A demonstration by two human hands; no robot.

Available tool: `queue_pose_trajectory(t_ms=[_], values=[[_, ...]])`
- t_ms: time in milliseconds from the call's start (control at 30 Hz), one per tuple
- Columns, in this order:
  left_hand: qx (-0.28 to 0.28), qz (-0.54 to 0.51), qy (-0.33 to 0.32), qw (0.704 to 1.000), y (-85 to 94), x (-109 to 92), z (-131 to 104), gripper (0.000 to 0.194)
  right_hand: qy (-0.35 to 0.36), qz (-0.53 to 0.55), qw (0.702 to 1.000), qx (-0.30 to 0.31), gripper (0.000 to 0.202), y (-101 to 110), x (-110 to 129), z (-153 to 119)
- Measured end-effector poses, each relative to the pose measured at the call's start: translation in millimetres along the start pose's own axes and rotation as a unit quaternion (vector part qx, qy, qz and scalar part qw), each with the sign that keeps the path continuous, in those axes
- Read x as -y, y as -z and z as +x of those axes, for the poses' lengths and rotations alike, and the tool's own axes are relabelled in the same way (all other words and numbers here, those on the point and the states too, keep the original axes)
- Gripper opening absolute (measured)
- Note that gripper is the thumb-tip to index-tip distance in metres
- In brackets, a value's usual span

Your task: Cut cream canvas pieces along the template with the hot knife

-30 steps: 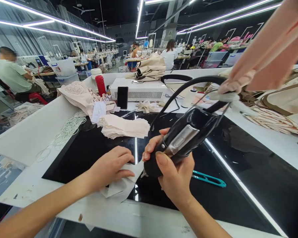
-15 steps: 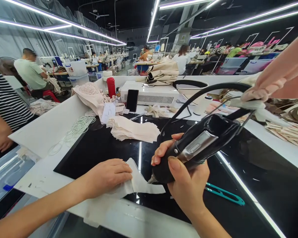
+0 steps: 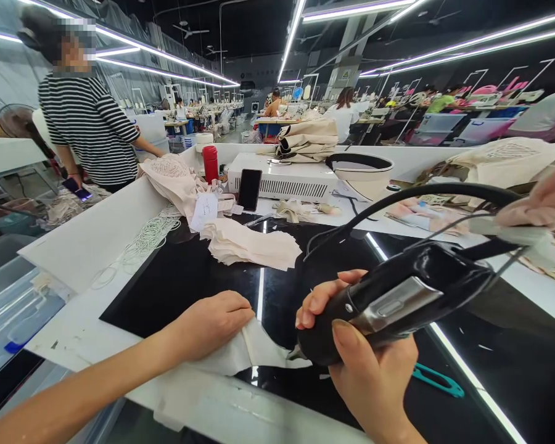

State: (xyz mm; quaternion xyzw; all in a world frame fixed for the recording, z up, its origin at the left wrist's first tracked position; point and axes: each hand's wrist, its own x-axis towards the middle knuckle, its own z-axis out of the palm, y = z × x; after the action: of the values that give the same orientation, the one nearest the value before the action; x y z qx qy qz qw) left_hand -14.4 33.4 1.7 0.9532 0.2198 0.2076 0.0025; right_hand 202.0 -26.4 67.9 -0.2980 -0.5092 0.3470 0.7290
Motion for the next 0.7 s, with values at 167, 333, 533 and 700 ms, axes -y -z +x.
queue_pose_trajectory(t_ms=[167,333,533,700], values=[[-0.017,-0.016,-0.002,1.000,1.0,0.5,-8.3,0.022,-0.002,-0.008,1.000,-0.001,0.034,4.8,2.2,-3.1],[-0.025,-0.009,-0.005,1.000,2.7,-1.9,-11.4,0.024,-0.009,-0.014,1.000,0.006,0.032,6.9,2.7,-6.5],[-0.031,-0.021,0.003,0.999,7.5,-4.7,-10.1,0.024,-0.019,-0.028,0.999,-0.007,0.034,1.8,4.2,-1.6],[-0.044,-0.024,0.004,0.999,4.6,-4.7,-10.3,0.021,-0.008,-0.008,0.999,-0.039,0.038,-17.3,-5.1,15.3]])
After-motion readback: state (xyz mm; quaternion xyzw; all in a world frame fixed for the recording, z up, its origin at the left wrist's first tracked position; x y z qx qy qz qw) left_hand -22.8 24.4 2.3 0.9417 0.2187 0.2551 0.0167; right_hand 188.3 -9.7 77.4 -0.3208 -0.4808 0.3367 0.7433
